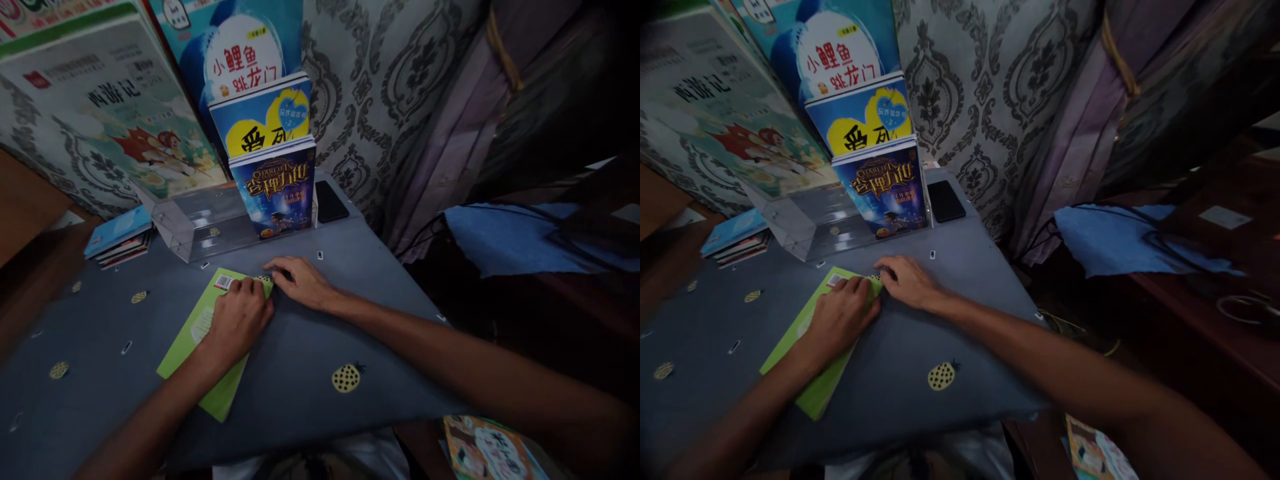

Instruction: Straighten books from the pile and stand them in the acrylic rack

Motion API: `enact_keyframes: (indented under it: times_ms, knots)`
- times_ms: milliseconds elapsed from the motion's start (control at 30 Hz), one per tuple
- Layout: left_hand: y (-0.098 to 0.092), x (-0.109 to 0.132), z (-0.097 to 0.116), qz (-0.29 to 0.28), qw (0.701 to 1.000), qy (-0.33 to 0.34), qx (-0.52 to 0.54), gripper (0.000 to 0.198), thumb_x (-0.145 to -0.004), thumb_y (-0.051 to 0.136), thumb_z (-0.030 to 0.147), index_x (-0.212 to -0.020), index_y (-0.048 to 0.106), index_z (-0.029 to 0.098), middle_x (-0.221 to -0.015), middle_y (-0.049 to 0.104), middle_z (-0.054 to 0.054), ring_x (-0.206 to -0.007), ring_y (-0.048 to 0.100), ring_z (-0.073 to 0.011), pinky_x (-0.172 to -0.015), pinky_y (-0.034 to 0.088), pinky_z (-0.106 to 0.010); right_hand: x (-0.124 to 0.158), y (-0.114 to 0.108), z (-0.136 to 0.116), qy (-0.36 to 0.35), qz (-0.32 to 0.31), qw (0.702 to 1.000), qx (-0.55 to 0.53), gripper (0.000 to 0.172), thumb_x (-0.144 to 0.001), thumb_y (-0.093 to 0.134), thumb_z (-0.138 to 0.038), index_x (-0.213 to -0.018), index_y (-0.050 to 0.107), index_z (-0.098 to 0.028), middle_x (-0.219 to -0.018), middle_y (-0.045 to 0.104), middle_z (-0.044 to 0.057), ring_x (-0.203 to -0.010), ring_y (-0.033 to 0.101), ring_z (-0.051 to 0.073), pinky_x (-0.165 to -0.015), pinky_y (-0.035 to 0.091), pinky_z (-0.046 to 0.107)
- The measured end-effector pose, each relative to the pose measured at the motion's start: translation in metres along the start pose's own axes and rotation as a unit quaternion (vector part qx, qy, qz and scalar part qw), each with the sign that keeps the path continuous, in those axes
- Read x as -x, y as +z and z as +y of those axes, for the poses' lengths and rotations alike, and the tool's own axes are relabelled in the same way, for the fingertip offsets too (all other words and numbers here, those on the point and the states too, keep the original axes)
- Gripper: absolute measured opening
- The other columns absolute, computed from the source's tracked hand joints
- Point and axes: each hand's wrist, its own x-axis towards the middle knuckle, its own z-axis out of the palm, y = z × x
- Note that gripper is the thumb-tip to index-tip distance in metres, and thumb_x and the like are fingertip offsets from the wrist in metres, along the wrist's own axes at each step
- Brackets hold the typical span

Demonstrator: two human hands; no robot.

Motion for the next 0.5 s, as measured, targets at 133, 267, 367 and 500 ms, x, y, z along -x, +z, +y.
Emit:
enact_keyframes:
  times_ms: [133,267,367,500]
  knots:
    - [-0.002,-0.001,-0.003,-0.002,1.000,0.000,0.007,0.029,-0.100,0.040,0.025,-0.097,0.067,0.014,-0.095,0.071,-0.014,-0.093,0.070,-0.0295,-0.066,0.050,-0.033,0.000,-0.001,-0.001,0.011,-0.006,1.000,-0.022,0.032,-0.090,0.052,-0.010,-0.113,0.073,-0.017,-0.099,0.077,0.007,-0.088,0.069,0.018,-0.083,0.051,0.032]
    - [-0.006,-0.002,-0.009,0.002,1.000,-0.004,0.019,0.030,-0.100,0.042,0.027,-0.094,0.069,0.015,-0.095,0.074,-0.012,-0.090,0.071,-0.0275,-0.066,0.047,-0.031,-0.001,-0.003,-0.003,0.014,-0.014,0.999,-0.032,0.033,-0.090,0.052,-0.009,-0.113,0.073,-0.018,-0.094,0.077,0.006,-0.087,0.069,0.018,-0.082,0.050,0.032]
    - [-0.008,-0.001,-0.011,-0.002,1.000,-0.014,0.024,0.029,-0.100,0.043,0.028,-0.093,0.070,0.016,-0.098,0.074,-0.011,-0.096,0.071,-0.0273,-0.065,0.046,-0.030,-0.001,-0.004,-0.004,0.024,-0.018,0.999,-0.037,0.033,-0.090,0.052,-0.009,-0.114,0.073,-0.016,-0.089,0.077,0.005,-0.085,0.069,0.018,-0.080,0.050,0.031]
    - [-0.005,0.000,-0.012,0.011,1.000,-0.012,0.026,0.029,-0.100,0.044,0.028,-0.093,0.070,0.017,-0.098,0.074,-0.010,-0.099,0.069,-0.0266,-0.065,0.045,-0.030,0.000,-0.004,-0.005,0.028,-0.015,0.998,-0.053,0.034,-0.090,0.051,-0.009,-0.115,0.071,-0.017,-0.086,0.076,0.003,-0.084,0.069,0.017,-0.079,0.050,0.030]
